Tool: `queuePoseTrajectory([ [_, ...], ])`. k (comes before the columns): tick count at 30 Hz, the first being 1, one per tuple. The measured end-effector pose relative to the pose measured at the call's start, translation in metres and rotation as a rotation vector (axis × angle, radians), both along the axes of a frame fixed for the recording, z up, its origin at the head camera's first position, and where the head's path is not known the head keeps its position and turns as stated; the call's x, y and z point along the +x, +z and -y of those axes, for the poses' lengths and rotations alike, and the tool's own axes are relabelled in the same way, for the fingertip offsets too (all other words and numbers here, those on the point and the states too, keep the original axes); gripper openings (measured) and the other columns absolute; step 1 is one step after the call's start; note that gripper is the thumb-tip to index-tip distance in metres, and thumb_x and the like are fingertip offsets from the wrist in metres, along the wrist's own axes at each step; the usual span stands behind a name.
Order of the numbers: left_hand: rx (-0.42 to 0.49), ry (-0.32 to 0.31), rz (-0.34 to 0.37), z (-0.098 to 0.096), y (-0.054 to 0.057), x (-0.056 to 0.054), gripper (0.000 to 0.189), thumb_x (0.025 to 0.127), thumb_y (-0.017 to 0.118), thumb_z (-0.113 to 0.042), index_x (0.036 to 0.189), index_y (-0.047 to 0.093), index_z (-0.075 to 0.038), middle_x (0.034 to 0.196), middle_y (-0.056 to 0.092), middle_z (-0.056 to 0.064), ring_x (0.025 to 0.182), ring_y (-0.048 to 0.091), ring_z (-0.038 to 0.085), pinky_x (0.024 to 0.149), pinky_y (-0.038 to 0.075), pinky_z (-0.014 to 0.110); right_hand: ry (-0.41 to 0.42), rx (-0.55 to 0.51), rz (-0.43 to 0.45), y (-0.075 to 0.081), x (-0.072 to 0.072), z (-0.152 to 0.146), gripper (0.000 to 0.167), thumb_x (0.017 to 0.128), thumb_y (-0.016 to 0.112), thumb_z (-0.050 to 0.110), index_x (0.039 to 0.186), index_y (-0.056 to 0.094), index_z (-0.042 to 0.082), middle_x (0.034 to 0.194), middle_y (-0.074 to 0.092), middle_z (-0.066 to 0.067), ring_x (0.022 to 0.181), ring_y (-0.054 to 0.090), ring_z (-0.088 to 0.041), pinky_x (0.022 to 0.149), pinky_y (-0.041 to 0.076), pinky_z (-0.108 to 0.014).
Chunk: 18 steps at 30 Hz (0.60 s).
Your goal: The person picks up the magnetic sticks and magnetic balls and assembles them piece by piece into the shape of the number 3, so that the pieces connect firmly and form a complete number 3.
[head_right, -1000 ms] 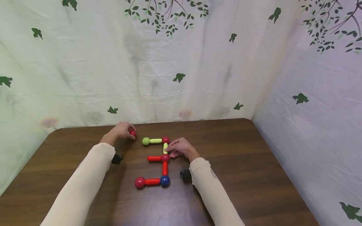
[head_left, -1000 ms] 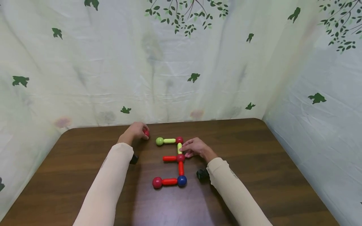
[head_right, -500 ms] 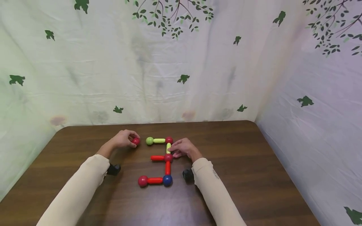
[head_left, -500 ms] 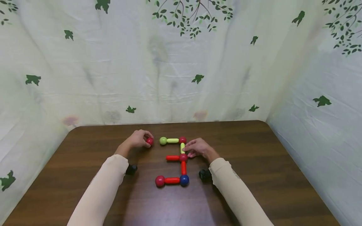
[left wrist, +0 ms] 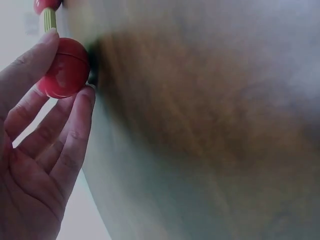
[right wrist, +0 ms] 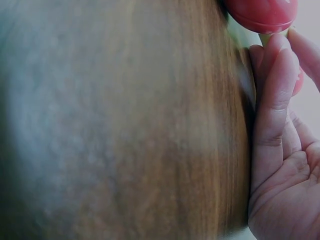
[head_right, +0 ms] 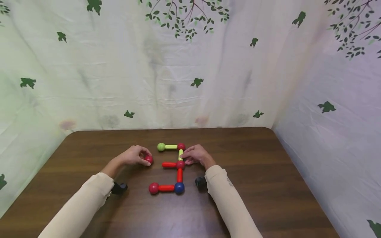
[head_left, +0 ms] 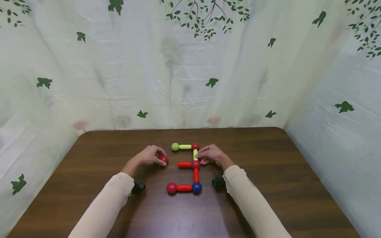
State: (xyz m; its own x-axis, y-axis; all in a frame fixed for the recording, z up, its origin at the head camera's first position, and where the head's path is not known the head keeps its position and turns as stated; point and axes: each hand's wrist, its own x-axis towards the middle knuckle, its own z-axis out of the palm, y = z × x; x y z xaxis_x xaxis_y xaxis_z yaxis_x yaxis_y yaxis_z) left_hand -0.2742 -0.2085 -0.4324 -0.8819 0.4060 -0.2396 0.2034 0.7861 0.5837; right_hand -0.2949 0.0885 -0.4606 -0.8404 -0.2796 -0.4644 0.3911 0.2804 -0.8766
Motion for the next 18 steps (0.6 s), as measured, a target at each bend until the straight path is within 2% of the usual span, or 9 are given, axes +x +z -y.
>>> queuePoseTrajectory([
  [6, 0.048, 0.000, -0.024, -0.004, -0.001, 0.009, 0.038, 0.076, 0.083, -0.021, 0.107, 0.068, -0.006, 0.094, 0.064, 0.003, 0.083, 0.058, 0.018, 0.072, 0.048, 0.030, -0.010, -0.017, -0.008, 0.001, -0.003, -0.001, 0.029, 0.081, 0.077, 0.009, 0.105, 0.066, -0.003, 0.078, 0.067, -0.007, 0.052, 0.059, -0.012, 0.054, 0.052, -0.023],
  [13, 0.088, 0.015, 0.047, -0.008, -0.003, 0.018, 0.034, 0.075, 0.083, -0.019, 0.103, 0.068, -0.007, 0.091, 0.062, 0.002, 0.076, 0.057, 0.017, 0.065, 0.050, 0.029, -0.007, 0.001, -0.006, 0.001, 0.001, -0.002, 0.030, 0.082, 0.077, 0.011, 0.107, 0.067, -0.002, 0.078, 0.067, -0.007, 0.052, 0.060, -0.012, 0.055, 0.053, -0.023],
  [18, 0.108, -0.005, 0.020, -0.011, -0.006, 0.023, 0.032, 0.075, 0.083, -0.017, 0.102, 0.068, -0.008, 0.091, 0.063, 0.001, 0.079, 0.056, 0.016, 0.069, 0.048, 0.030, -0.004, 0.000, -0.015, -0.001, 0.003, -0.001, 0.030, 0.081, 0.078, 0.011, 0.106, 0.067, -0.002, 0.079, 0.067, -0.007, 0.052, 0.059, -0.012, 0.055, 0.053, -0.023],
])
